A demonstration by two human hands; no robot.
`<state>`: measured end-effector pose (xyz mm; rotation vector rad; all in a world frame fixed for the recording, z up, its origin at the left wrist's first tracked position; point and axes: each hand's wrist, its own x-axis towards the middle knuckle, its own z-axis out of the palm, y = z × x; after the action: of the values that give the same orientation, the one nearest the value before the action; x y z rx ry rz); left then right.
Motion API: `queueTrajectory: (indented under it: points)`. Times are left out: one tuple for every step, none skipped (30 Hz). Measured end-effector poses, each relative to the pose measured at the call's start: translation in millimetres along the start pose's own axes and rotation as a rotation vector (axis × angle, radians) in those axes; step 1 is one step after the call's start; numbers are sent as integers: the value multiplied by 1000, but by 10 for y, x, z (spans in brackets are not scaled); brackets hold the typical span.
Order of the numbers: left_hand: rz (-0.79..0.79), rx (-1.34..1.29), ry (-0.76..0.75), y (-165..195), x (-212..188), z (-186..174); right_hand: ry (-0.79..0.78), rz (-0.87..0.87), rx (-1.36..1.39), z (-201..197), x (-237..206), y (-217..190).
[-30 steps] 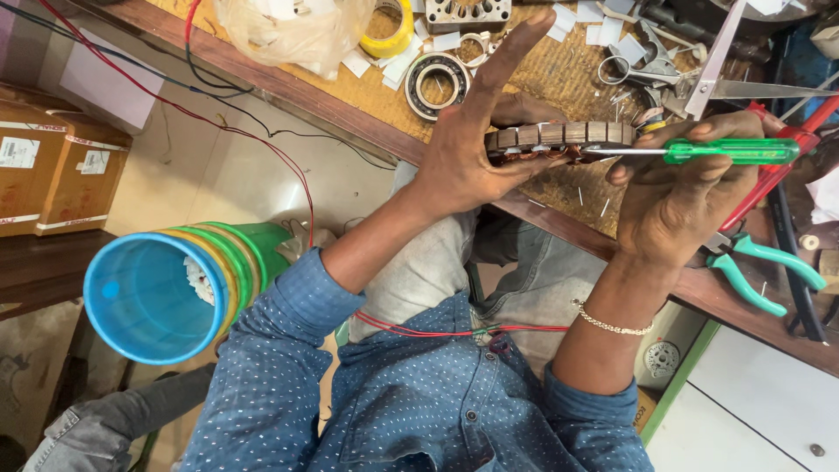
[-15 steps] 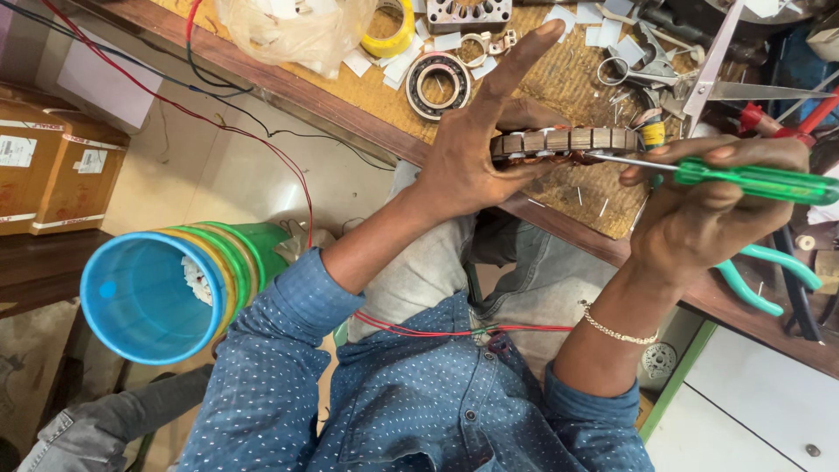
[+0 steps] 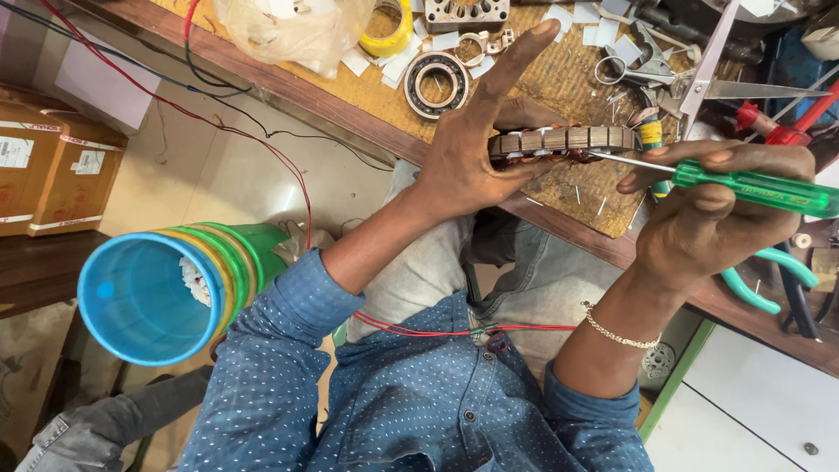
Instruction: The person uses a green-handled screwdriver to adjust copper windings on a circular stator component. They rotate the stator to access different sections and continue to press and align the windings with the tool.
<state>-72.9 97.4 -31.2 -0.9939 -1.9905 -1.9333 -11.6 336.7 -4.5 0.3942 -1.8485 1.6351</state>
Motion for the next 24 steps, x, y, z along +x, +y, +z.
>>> queueTrajectory:
  points:
    - [-4, -8, 1, 72, -83, 26, -16, -3, -8, 1, -55, -89]
    - [-8, -13, 1, 98, -100, 80, -21, -17, -23, -15, -41, -138]
    - [-12, -17, 0, 125, -111, 152, -25, -31, -38, -54, -24, -192]
    - [-15, -18, 0, 97, -61, 182, -19, -56, -60, -60, 35, -180]
    - [-13, -19, 0, 50, -1, 180, -24, -58, -69, -59, 92, -143]
    - [-10, -20, 1, 1, 60, 153, -28, -60, -78, -41, 148, -94]
    - [-3, -22, 0, -59, 132, 128, -42, -40, -74, -37, 209, -47]
    - [8, -18, 2, -87, 151, 58, -47, -36, -77, 11, 215, -16]
    - [19, -14, 4, -118, 175, -16, -52, -33, -80, 60, 232, 16]
    - [32, -4, 9, -104, 132, -113, -49, -46, -89, 158, 187, -2]
    - [33, 1, 9, -128, 141, -196, -40, -55, -105, 222, 204, 8]
    - [33, 6, 8, -124, 108, -297, -31, -65, -121, 336, 188, -17]
    - [21, 4, 1, -118, 78, -339, -16, -70, -145, 391, 189, -68]
    - [12, 1, -3, -99, 20, -403, -4, -74, -163, 461, 135, -118]
    - [3, -3, -6, -78, -51, -483, 8, -77, -181, 584, 87, -205]
    - [-2, -9, -6, -94, -65, -495, 17, -80, -196, 602, 71, -210]
    - [3, -9, 0, -106, -79, -507, 27, -89, -206, 763, 7, -254]
    - [7, -10, 6, -141, -54, -486, 38, -98, -216, 751, -7, -237]
    - [22, -6, 20, -92, -416, -1242, 48, -116, -224, 1323, -266, -311]
    - [21, -7, 32, -122, -407, -1247, 60, -106, -236, 1372, -337, -280]
    - [20, -8, 44, -143, -392, -1254, 72, -97, -247, 1564, -438, -291]
    - [4, -17, 55, -165, -390, -1288, 84, -62, -266, 1649, -524, -278]
    - [-15, -37, 65, -185, -400, -1341, 96, -28, -284, 1776, -603, -266]
    - [-35, -57, 75, -202, -391, -1361, 83, -44, -301, 1884, -657, -250]
